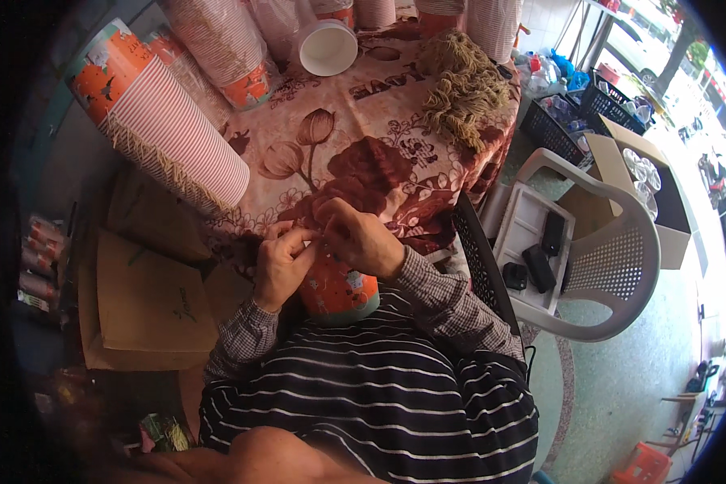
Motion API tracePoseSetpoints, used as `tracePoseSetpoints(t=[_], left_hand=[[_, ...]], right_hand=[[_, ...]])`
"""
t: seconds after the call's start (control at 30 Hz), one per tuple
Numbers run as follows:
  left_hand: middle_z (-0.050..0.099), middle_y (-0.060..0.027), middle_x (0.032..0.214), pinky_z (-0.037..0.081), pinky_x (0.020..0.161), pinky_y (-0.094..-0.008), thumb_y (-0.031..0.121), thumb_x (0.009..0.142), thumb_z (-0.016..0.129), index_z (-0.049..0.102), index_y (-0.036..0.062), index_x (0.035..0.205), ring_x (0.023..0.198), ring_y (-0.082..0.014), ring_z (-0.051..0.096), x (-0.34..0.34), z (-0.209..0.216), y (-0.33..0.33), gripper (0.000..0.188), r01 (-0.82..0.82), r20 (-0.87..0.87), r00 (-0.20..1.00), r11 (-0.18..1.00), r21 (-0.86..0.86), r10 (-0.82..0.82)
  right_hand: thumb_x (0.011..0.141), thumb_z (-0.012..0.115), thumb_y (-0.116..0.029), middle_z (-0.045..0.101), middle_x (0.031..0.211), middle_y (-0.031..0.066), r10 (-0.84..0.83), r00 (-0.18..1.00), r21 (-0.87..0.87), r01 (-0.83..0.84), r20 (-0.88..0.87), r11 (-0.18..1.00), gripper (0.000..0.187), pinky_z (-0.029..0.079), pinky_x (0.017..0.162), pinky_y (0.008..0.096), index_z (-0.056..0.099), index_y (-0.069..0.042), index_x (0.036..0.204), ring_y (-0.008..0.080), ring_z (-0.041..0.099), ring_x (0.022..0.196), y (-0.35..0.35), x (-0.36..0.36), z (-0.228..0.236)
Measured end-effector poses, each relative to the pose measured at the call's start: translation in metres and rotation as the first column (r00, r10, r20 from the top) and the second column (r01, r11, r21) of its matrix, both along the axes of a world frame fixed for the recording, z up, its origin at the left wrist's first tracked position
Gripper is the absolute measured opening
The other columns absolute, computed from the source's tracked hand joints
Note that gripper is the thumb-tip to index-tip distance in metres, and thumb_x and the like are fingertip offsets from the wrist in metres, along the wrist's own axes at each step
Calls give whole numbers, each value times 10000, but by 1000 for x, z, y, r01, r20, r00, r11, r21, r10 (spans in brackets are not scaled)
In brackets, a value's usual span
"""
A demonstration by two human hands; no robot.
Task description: Threading and tying string handles onto paper Halloween treat buckets.
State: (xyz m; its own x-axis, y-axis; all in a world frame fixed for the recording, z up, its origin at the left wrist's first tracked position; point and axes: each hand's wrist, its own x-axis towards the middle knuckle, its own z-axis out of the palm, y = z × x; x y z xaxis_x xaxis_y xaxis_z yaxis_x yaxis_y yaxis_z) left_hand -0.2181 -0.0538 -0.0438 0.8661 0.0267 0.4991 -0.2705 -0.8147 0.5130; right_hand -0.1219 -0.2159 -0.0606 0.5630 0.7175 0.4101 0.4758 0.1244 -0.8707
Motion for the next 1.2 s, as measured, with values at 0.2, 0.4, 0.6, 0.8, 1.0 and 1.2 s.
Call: tracePoseSetpoints(t=[0.2,0.4,0.6,0.8,1.0,1.2], left_hand=[[611,-33,754,432,808,-382,62,766,708,653,69,856,762,-228,605,0,13,-6,106,-13,72,997,996,93,6],[616,-64,873,452,763,-357,47,769,695,625,31,836,834,-253,600,6,6,-4,98,25,90,996,996,-85,-18],[636,-90,867,490,693,-298,36,837,644,611,-7,862,773,-197,626,0,4,4,60,73,-10,997,950,-304,-80],[640,-72,848,481,675,-262,71,865,636,606,-6,863,754,-138,607,-9,2,3,83,99,-119,979,891,-443,-168],[644,-59,879,459,800,-318,71,827,687,619,30,865,857,-202,600,-22,10,-13,88,102,-31,992,929,-355,-121],[625,-53,893,449,768,-321,77,831,687,627,44,865,833,-214,582,-18,17,-26,77,113,114,989,982,-152,-96]], right_hand=[[857,592,-3,612,804,53,176,947,43,-170,-268,984,327,498,651,267,476,-35,1161,117,598,731,-5,6,5],[904,558,9,539,886,18,164,936,162,-118,-312,980,240,494,749,239,451,-43,1113,93,587,850,0,1,-3],[927,537,-11,545,933,6,227,748,496,154,-623,854,128,473,779,238,475,-76,1019,88,557,851,5,12,-2],[918,516,10,578,931,29,349,637,636,295,-687,713,142,488,748,259,496,-84,1023,128,576,862,-5,29,-22],[906,572,-61,643,938,54,-179,975,123,195,-128,973,227,489,730,270,595,7,1120,114,602,848,-27,24,11],[891,655,-160,684,833,85,264,962,-183,-248,68,951,232,494,714,263,669,-13,1070,127,638,787,-34,21,29]])
